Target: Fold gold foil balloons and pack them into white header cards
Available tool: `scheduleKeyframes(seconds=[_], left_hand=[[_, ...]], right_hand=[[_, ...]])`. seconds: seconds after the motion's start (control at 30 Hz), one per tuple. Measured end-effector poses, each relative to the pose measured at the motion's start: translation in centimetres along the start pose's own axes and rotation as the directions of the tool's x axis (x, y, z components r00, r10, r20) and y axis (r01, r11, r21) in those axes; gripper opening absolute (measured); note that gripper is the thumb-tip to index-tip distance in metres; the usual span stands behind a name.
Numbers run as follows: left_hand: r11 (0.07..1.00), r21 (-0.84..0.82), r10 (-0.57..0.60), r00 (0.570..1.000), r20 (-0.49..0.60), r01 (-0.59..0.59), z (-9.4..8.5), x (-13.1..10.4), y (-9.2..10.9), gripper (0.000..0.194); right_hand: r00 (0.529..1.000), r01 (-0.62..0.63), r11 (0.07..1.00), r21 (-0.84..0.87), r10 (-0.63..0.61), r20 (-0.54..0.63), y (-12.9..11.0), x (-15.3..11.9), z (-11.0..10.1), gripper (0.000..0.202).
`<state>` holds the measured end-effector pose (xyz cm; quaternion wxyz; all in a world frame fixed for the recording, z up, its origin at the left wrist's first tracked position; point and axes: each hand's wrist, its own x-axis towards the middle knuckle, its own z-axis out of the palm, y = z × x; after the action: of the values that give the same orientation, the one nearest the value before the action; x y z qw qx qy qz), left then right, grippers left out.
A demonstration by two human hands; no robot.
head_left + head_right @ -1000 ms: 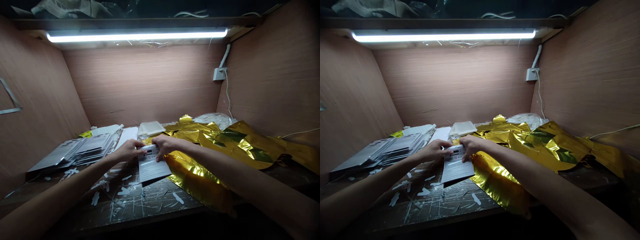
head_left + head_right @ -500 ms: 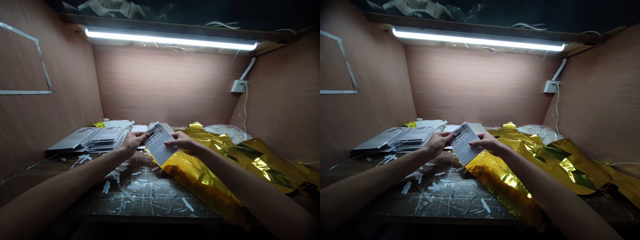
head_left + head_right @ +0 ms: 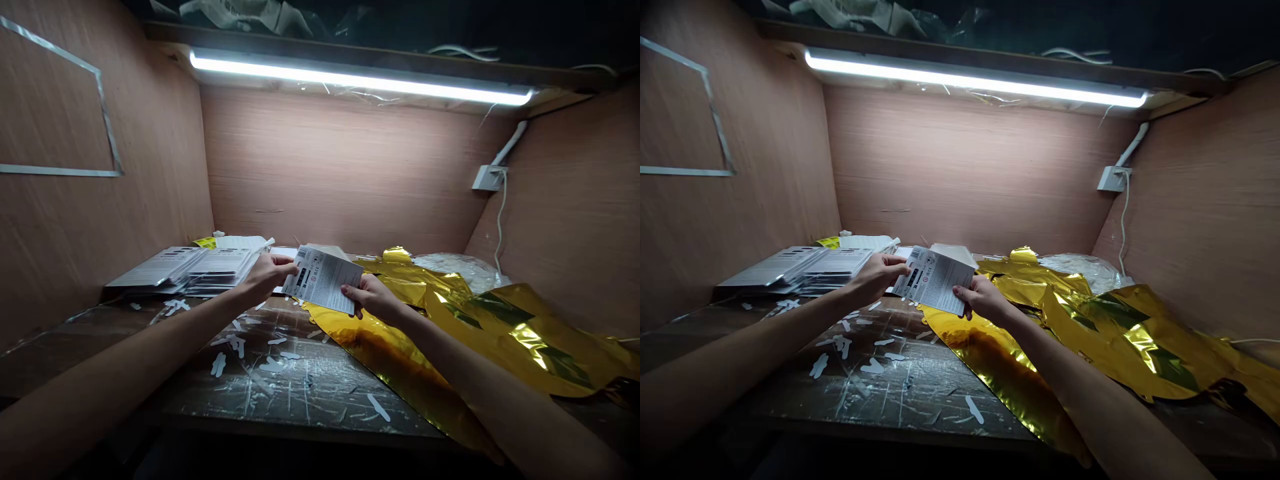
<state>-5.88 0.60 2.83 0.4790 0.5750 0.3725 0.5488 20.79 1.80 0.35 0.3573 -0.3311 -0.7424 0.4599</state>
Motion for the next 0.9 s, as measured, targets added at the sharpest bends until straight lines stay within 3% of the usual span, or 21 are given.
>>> scheduleKeyframes(seconds=[0.2, 0.37, 0.43, 0.5, 0.57, 0.63, 0.77, 0.9], left_hand=[[0.994, 0.098, -0.058, 0.996, 0.067, 0.051, 0.1, -0.2, -0.1, 0.01], [0.987, 0.071, -0.157, 0.971, 0.182, 0.146, 0.5, -1.2, 0.0, 0.007], [0.97, 0.006, -0.232, 0.919, 0.318, 0.242, 0.0, -1.7, 0.5, 0.014], [0.936, -0.036, -0.291, 0.827, 0.481, 0.35, -0.7, -1.9, 1.0, 0.029], [0.928, 0.007, -0.315, 0.776, 0.546, 0.372, -1.0, -1.6, 1.2, 0.043], [0.94, 0.147, -0.341, 0.81, 0.478, 0.308, -0.9, -0.8, 1.2, 0.049], [0.83, 0.537, -0.269, 0.952, 0.148, 0.151, 0.7, 3.1, 0.7, 0.046], [0.683, 0.708, -0.174, 0.981, -0.082, 0.18, 3.4, 9.2, 0.0, 0.031]], right_hand=[[0.988, 0.015, 0.999, -0.035, -0.009, 0.155, 0.1, -0.1, -1.4, 0.042], [0.982, 0.014, 1.0, -0.001, -0.013, 0.188, -0.2, -0.3, -2.7, 0.042], [0.991, 0.026, 0.996, 0.082, -0.036, 0.126, -0.5, -0.3, -3.1, 0.042], [0.997, 0.08, 0.971, 0.226, -0.079, -0.015, -0.9, -0.4, -3.4, 0.04], [0.978, 0.163, 0.92, 0.356, -0.104, -0.178, -1.3, -0.3, -3.9, 0.038], [0.946, 0.218, 0.885, 0.412, -0.089, -0.31, -1.5, -0.2, -4.4, 0.036], [0.878, 0.259, 0.875, 0.41, -0.036, -0.477, -1.0, 0.8, -5.3, 0.03], [0.827, 0.26, 0.885, 0.387, 0.004, -0.563, 0.0, 1.7, -5.6, 0.028]])
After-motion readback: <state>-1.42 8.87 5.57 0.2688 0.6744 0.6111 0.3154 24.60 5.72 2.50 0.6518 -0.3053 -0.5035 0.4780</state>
